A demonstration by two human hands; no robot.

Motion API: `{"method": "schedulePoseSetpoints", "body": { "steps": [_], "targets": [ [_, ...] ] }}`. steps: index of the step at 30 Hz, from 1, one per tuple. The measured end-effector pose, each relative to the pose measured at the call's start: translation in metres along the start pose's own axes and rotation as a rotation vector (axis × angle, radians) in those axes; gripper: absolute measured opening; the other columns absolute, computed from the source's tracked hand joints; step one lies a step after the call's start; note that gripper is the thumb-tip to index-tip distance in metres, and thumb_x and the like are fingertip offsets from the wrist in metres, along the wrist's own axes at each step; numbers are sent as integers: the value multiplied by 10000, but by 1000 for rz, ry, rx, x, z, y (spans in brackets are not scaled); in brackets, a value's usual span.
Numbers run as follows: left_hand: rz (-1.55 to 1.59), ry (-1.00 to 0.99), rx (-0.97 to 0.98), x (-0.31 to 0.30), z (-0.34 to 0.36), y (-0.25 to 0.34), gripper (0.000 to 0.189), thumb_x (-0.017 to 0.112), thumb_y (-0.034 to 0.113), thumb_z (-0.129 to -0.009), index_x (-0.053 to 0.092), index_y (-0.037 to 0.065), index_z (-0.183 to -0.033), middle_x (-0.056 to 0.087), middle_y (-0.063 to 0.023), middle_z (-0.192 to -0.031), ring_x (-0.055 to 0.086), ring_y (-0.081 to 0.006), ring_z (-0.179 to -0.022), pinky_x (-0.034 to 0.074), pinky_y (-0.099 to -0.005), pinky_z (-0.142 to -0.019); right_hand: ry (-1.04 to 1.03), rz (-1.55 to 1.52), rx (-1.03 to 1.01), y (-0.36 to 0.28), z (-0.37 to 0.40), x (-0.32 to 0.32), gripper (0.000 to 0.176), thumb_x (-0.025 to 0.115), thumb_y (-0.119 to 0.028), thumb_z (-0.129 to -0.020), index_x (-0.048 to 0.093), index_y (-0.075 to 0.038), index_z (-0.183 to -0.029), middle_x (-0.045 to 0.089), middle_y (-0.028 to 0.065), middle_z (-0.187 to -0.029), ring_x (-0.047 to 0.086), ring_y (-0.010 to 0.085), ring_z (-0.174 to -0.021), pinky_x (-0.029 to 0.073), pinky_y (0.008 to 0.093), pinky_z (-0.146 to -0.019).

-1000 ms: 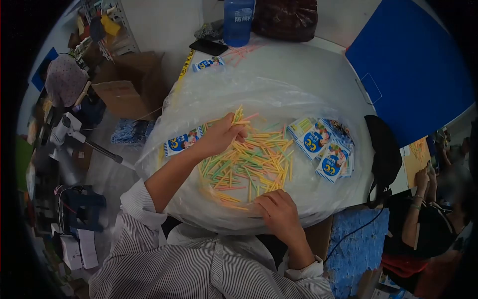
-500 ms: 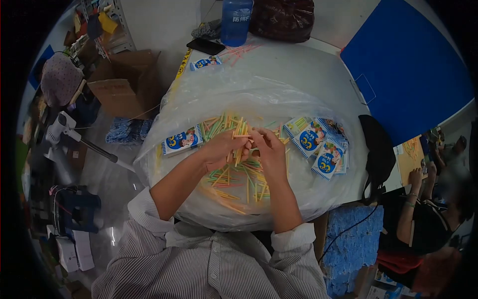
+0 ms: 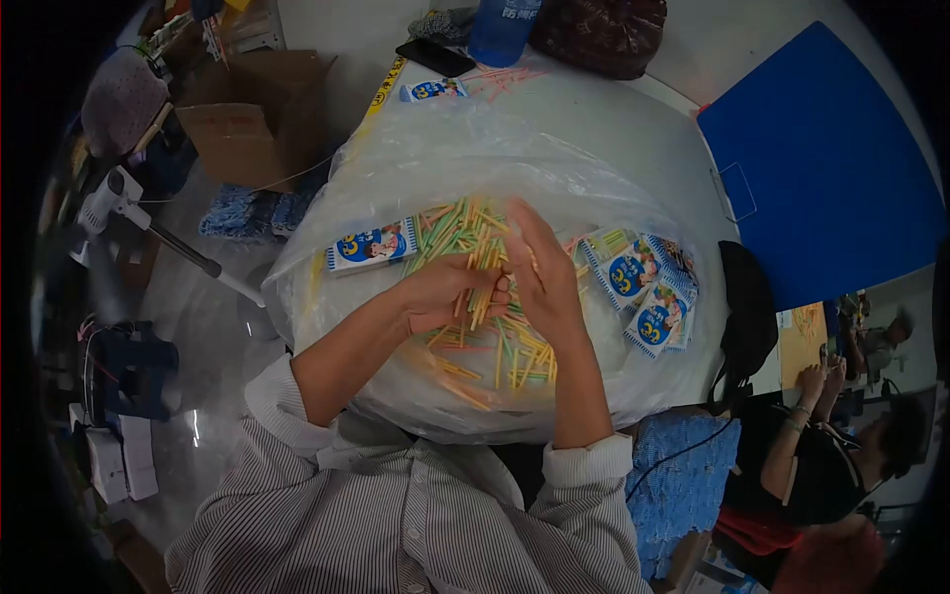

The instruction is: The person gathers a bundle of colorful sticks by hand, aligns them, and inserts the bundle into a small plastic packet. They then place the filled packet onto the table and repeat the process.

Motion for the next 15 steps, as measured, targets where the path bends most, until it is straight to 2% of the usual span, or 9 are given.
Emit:
{"method": "schedulePoseSetpoints", "body": {
  "steps": [2, 3, 5, 9, 11, 12, 14, 15],
  "targets": [
    [-63, -21, -61, 5, 2, -4, 175, 486, 78, -801, 467, -3, -955, 519, -64, -845, 540, -164, -762, 480, -287, -673, -296, -196, 7, -2, -7, 17, 223, 476, -147, -817, 515, -5, -984, 552, 113, -948, 534, 175, -823, 407, 255, -726],
    [-75, -17, -62, 7, 4, -5, 178, 487, 83, -801, 464, -2, -956, 520, -70, -848, 544, -160, -757, 487, -287, -686, -295, -198, 13, 1, -11, 17, 223, 476, -147, -817, 515, -5, -984, 552, 113, -948, 534, 175, -823, 407, 255, -726],
    [-86, -9, -60, 6, 6, -5, 180, 488, 87, -801, 462, -1, -957, 521, -76, -852, 547, -156, -753, 493, -287, -700, -596, -133, 382, 22, -15, 27, 225, 485, -140, -812, 517, -6, -991, 570, 74, -861, 534, 130, -779, 417, 227, -686],
    [-35, -20, -42, 0, 5, -5, 187, 487, 90, -802, 452, -4, -961, 518, -81, -862, 551, -150, -768, 499, -299, -711, -586, -368, 389, 45, -8, 41, 234, 464, -167, -827, 523, -2, -983, 561, 31, -770, 518, 92, -720, 416, 194, -642],
    [-37, -18, -46, -3, 2, -8, 187, 486, 87, -803, 449, -5, -961, 518, -80, -866, 552, -150, -770, 501, -306, -707, -740, -521, 564, 26, 5, 43, 288, 418, -210, -849, 490, -11, -1044, 546, 32, -729, 520, 99, -708, 420, 188, -626],
    [-25, -15, -43, -4, 1, -10, 154, 457, 93, -820, 464, -1, -941, 517, -80, -855, 550, -147, -758, 498, -302, -708, -744, -520, 569, 19, 8, 40, 288, 418, -210, -849, 490, -11, -1044, 546, 32, -729, 520, 99, -708, 420, 188, -626],
    [-21, -13, -40, -3, 1, -11, 139, 428, 99, -836, 479, 2, -922, 515, -80, -843, 549, -145, -747, 495, -298, -710, -516, -502, 839, 18, 17, 31, 374, 391, -285, -854, 434, -28, -1122, 538, 50, -814, 522, 128, -798, 414, 215, -704],
    [83, 56, 125, -1, 1, -4, 151, 414, 125, -846, 480, 15, -926, 516, -67, -846, 535, -140, -764, 468, -288, -725, -513, -503, 830, 13, 23, 34, 374, 391, -285, -854, 434, -28, -1122, 538, 50, -814, 522, 128, -798, 414, 215, -704]
  ]
}}
Point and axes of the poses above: each hand's wrist, its own z-axis away from the middle knuckle, its own x-axis out of the palm, y = z × x, the point moved 4 cm from there along -z, towards the middle knuckle
